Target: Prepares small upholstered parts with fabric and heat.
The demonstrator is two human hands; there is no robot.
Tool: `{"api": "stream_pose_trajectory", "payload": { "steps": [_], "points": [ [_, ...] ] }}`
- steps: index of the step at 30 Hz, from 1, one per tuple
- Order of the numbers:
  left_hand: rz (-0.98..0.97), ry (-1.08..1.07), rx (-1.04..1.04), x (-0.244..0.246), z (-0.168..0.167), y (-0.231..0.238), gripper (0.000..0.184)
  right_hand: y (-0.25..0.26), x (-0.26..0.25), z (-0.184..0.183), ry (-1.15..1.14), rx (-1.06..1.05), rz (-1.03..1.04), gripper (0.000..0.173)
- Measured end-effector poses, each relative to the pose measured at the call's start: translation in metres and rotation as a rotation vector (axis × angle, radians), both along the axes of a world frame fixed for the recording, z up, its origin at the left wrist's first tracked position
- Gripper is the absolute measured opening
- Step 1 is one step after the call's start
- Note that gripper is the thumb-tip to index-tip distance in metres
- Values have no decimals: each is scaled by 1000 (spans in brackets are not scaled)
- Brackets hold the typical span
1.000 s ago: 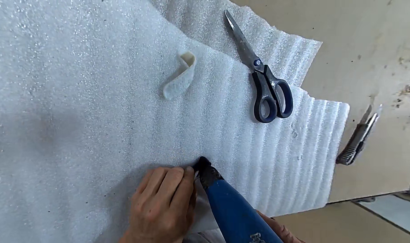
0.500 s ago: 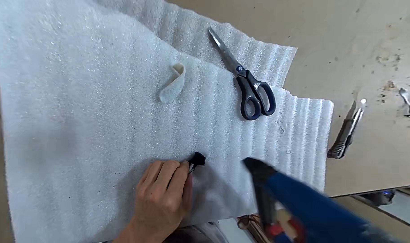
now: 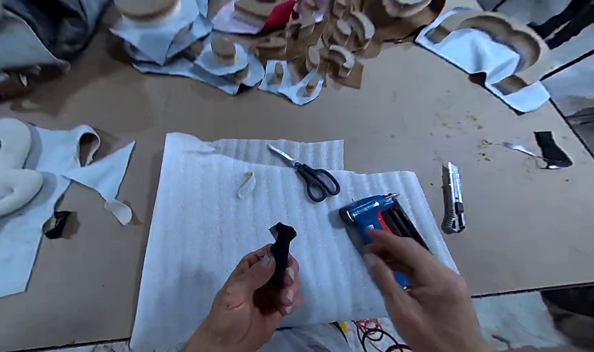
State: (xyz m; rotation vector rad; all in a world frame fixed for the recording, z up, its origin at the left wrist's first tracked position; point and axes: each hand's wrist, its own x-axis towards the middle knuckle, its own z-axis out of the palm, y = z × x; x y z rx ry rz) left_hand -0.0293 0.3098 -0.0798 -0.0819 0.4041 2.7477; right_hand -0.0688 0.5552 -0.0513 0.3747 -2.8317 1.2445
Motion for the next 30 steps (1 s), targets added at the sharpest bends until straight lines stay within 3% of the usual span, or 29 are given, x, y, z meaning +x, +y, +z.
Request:
{"api": "stream_pose_trajectory", "payload": {
  "steps": [2,4,8,11,15,17,19,23,25,30],
  "points": [
    [-46,51,36,2,10,7,24,-28,3,25,-75,-406,156,34],
    [-106,92,34,4,17,10,27,-45,-1,34,-102,-605,262,39],
    [-176,114,17,8,19,16,27,-40,-11,41,-203,-670,423,39],
    [-232,136,17,12,18,18,24,-35,-8,42,-298,-731,437,27],
    [-261,153,-64,16,21,13,25,-30,1,39,-325,-772,431,24],
    [-204,146,-248,16,26,11,20,-30,6,37,-287,-746,401,26],
    [-63,192,-597,17,33,10,16,-33,12,38,-222,-692,368,30],
    [411,677,-1302,20,37,6,16,-33,25,38,14,-547,344,24],
    [524,828,-1426,20,43,4,17,-32,31,41,101,-550,353,21],
    [560,886,-1354,22,52,4,31,-32,43,43,224,-591,339,23]
  ]
}}
